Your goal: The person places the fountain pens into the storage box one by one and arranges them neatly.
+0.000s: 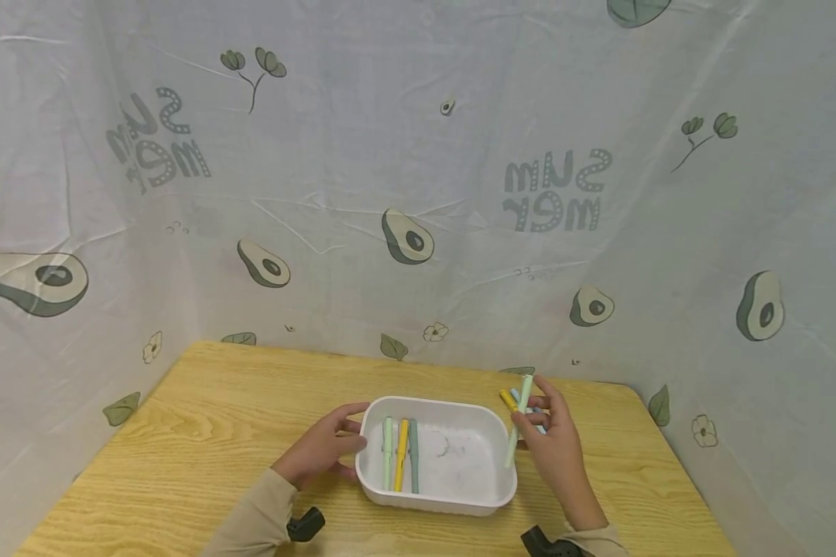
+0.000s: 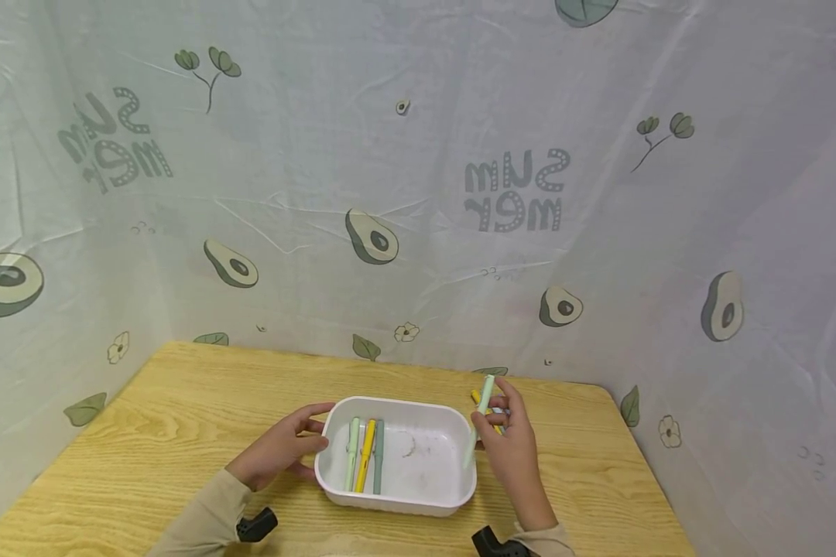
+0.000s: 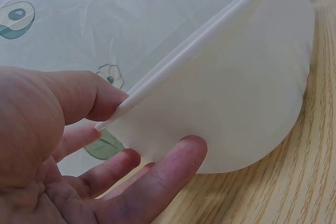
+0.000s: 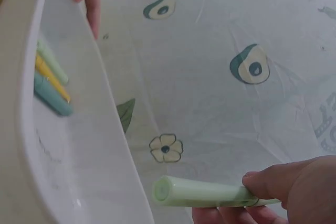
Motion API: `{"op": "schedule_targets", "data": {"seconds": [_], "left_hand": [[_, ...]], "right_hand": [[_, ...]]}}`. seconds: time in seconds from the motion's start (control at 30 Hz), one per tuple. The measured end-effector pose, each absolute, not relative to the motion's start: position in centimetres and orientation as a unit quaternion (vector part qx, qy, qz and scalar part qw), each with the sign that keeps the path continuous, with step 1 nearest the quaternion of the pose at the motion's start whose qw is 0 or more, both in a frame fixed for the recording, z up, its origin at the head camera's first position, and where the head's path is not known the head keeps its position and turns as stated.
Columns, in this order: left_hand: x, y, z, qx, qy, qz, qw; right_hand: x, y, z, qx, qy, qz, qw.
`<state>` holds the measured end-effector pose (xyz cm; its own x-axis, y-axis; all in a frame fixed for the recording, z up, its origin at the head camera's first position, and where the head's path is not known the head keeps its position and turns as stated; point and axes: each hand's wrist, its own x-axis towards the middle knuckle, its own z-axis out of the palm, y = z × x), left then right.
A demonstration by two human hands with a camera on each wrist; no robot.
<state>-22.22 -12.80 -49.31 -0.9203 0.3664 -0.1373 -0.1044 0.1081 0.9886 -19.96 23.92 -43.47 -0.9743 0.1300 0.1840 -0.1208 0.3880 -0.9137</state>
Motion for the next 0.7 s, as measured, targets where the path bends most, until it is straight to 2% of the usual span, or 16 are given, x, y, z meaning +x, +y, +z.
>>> {"op": "schedule_targets", "data": {"seconds": [0.47,0.7], "left_hand": [[-22.2,-12.8,-49.3,0.091,0.724,0.660,0.181],[-22.4,-12.8,-49.5,0.095,0.719,0.664,0.184]], "right_hand": [[-20.1,22.7,-43.4,-0.008,-0.823,0.562,0.086],[-20.8,21.3,-43.8,0.007,-0.814,0.580,0.035]]}}
